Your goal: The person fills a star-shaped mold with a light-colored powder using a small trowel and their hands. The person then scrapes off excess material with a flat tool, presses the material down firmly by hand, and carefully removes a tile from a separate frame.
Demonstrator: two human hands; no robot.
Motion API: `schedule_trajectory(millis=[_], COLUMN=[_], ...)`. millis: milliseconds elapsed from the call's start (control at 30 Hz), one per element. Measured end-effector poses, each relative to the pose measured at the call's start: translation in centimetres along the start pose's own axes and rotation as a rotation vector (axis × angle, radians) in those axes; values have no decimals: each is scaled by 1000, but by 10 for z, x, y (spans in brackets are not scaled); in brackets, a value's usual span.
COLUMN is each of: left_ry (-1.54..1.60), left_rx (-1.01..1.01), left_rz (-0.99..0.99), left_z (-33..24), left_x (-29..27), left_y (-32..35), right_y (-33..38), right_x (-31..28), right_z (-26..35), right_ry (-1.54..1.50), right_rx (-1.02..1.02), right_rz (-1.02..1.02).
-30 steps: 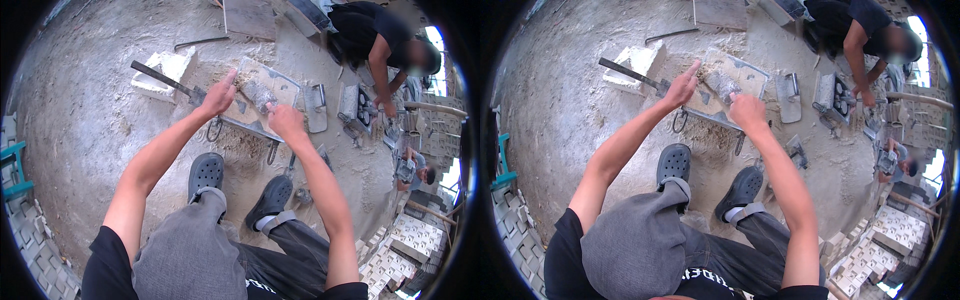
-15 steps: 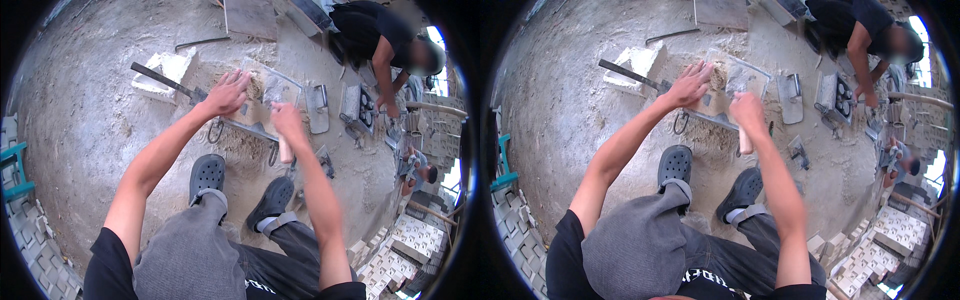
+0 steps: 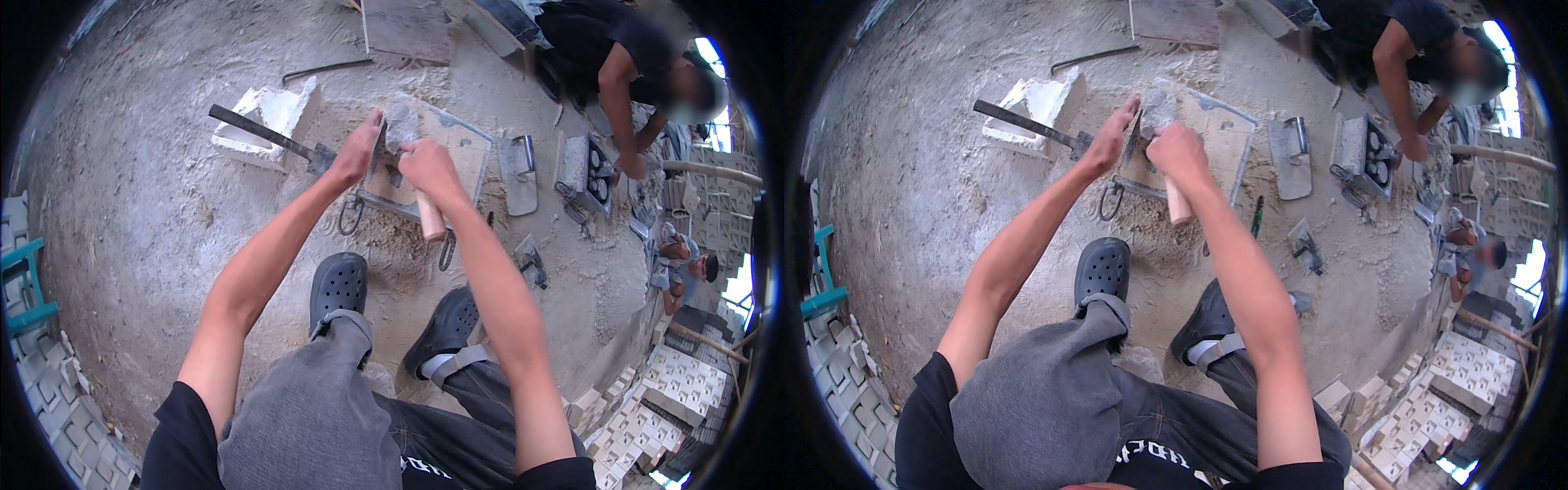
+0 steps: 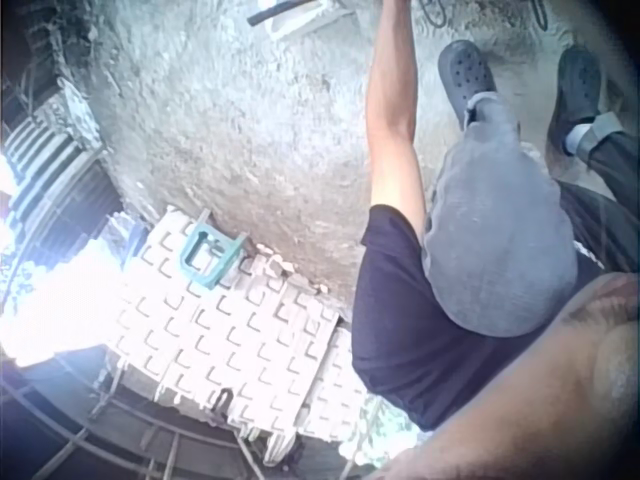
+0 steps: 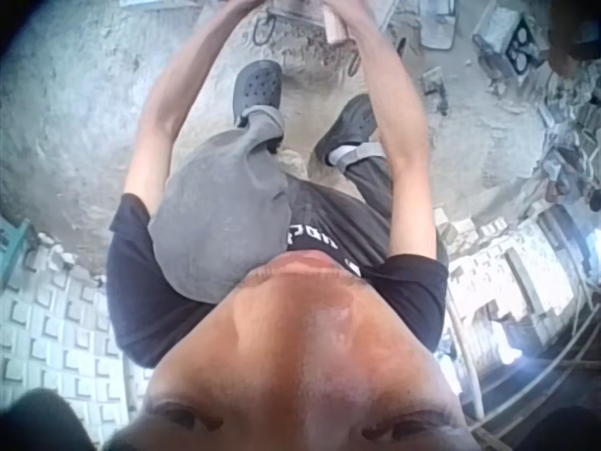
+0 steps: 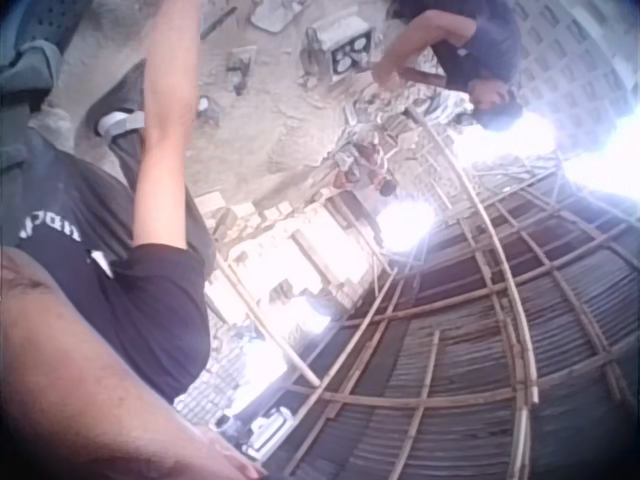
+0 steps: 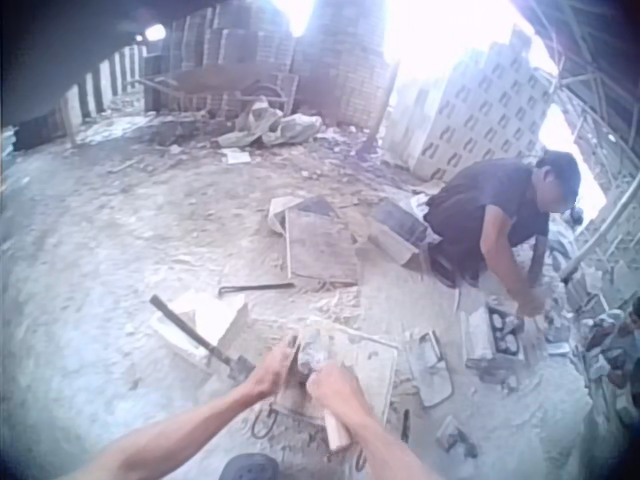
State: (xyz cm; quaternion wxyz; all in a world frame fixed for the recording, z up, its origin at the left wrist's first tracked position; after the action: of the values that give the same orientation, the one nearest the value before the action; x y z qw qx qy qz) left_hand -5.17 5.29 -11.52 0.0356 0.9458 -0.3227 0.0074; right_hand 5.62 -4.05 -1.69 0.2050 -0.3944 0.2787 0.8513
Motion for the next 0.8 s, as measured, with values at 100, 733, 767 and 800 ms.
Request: schedule_trajectory(millis=[100, 733, 767, 800], left_ry=[-82, -771, -801, -831], left_rx=[-12, -38, -59, -81], left_rz=[-81, -84, -82, -80], left_z=[-11, 21, 18, 14], left_x=[-2, -1, 0, 2], left_y=[-15, -16, -4, 8], right_y=[-10, 68, 76, 85], right_x=[-27, 29, 28, 28], right_z=[-5, 14, 13, 11], right_ry=[87, 225, 236, 248], right_rx=[94, 43, 47, 51], right_rz=[-18, 116, 123, 131])
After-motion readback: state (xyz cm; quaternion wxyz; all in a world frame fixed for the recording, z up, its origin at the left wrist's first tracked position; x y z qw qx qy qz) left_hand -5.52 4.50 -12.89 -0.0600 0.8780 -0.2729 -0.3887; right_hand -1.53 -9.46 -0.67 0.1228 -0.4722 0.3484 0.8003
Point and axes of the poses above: each hand's wrist, its own y-axis away from the middle knuckle, its own x-axis out of the palm, z = x × y, the point moved 3 cm from there along -y, towards the middle knuckle, and after that the axes turned 8 degrees about -z, right-handed, at the moved point
